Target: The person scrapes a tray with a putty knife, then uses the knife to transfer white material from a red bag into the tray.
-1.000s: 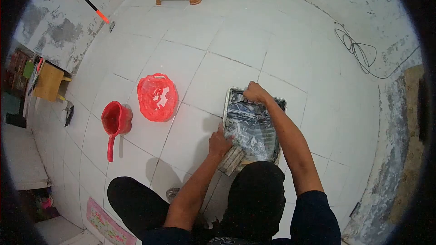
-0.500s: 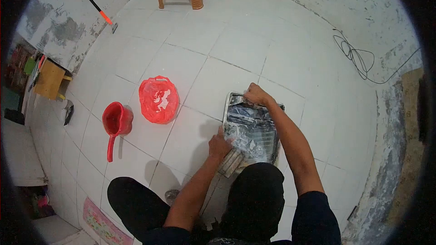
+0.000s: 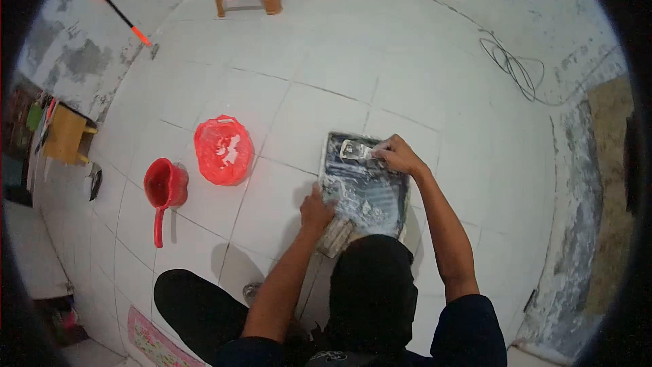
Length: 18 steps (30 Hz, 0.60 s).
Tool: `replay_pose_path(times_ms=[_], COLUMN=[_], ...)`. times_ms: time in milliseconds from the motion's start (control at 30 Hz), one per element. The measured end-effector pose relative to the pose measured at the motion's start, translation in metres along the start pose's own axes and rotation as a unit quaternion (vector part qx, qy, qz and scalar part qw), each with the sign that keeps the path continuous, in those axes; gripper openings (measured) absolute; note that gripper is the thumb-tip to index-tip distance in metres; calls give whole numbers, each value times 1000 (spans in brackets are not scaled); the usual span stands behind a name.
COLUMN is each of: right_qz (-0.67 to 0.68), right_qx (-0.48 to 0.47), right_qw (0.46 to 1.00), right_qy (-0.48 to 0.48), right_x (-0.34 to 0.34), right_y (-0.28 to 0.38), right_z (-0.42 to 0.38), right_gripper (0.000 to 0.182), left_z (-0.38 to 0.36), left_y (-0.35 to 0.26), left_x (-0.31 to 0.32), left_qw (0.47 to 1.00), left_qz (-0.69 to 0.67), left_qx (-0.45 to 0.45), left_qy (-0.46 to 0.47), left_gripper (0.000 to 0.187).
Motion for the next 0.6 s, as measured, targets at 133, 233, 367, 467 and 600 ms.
replay_pose_path(times_ms=[133, 233, 367, 467, 600], right_qz=[105, 101, 83, -50, -121], right_qx=[78, 104, 146, 112, 101], right_qw=[990, 985, 972, 977, 964], right_qy=[-54, -92, -166, -173, -216], right_x=[-3, 12, 45, 54, 96], right_y=[-5, -27, -13, 34, 36], right_z=[-128, -238, -356, -377, -377], right_gripper=[31, 27, 31, 33, 32], left_z=[8, 6, 1, 0, -8], left_y=[13, 4, 2, -3, -7], left_x=[15, 1, -3, -3, -11], left_qw=[998, 1000, 996, 996, 992], left_qz=[51, -24, 13, -3, -12], left_qx=[-26, 2, 18, 51, 64], left_qy=[-22, -14, -83, -74, -108], left_gripper=[97, 91, 88, 87, 82])
Point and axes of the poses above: each hand's wrist, its own z-axis towards the middle knuckle, its own x-axis out of the palm, y = z × x, the point moved 10 cm from there along z, towards the middle knuckle, and after that the axes turned 15 degrees about -x, right-handed, at the moved point
